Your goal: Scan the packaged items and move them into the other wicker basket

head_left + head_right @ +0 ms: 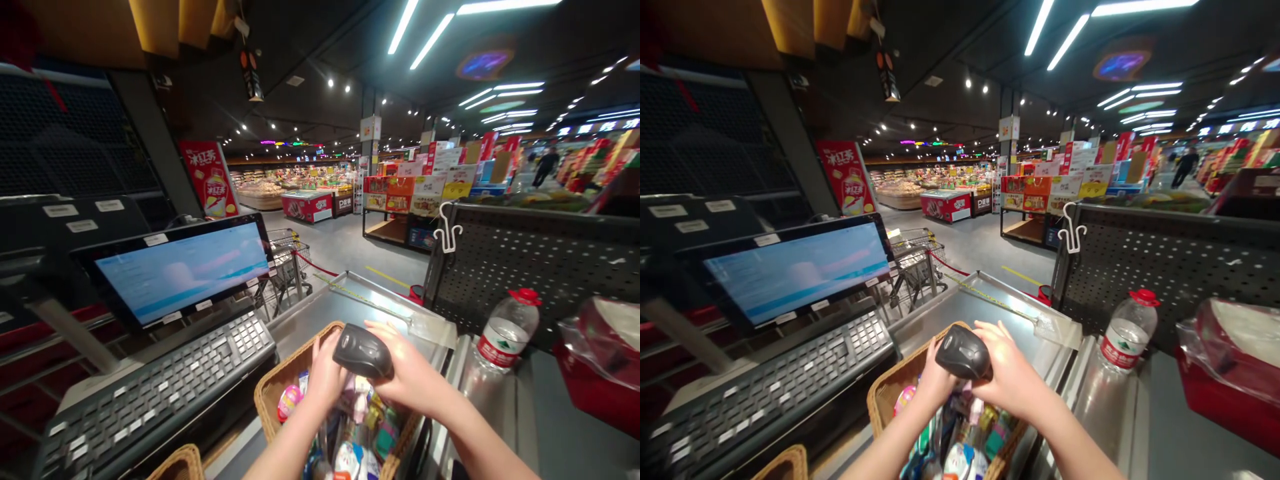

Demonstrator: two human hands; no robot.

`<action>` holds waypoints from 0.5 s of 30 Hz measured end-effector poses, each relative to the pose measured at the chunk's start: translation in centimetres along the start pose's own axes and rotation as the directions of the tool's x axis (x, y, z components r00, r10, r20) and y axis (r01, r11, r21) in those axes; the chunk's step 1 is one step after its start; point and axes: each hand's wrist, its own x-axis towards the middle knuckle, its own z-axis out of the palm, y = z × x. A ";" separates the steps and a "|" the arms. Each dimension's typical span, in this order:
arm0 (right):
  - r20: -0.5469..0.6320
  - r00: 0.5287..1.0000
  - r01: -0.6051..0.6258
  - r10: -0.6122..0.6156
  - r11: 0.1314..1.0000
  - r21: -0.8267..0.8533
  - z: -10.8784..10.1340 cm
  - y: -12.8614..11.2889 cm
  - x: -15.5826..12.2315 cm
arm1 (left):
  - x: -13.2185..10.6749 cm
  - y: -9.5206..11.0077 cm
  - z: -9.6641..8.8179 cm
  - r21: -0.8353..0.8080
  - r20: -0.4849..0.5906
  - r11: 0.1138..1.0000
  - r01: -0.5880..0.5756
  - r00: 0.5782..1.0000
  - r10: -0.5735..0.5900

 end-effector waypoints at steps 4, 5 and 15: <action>-0.029 1.000 -0.005 0.004 1.000 -0.003 0.5 -0.1 0.6 | -0.8 -2.7 -5.7 -0.068 0.021 0.981 0.184 0.983 -0.183; -0.030 1.000 0.000 0.000 1.000 0.000 0.6 -0.2 0.8 | -1.2 -3.3 -7.0 -0.091 -0.008 0.973 0.210 0.977 -0.212; 0.056 0.987 0.152 -0.153 0.988 0.018 4.1 -3.7 2.9 | -5.5 -6.2 -16.7 -0.203 -0.424 0.940 0.274 0.841 -0.337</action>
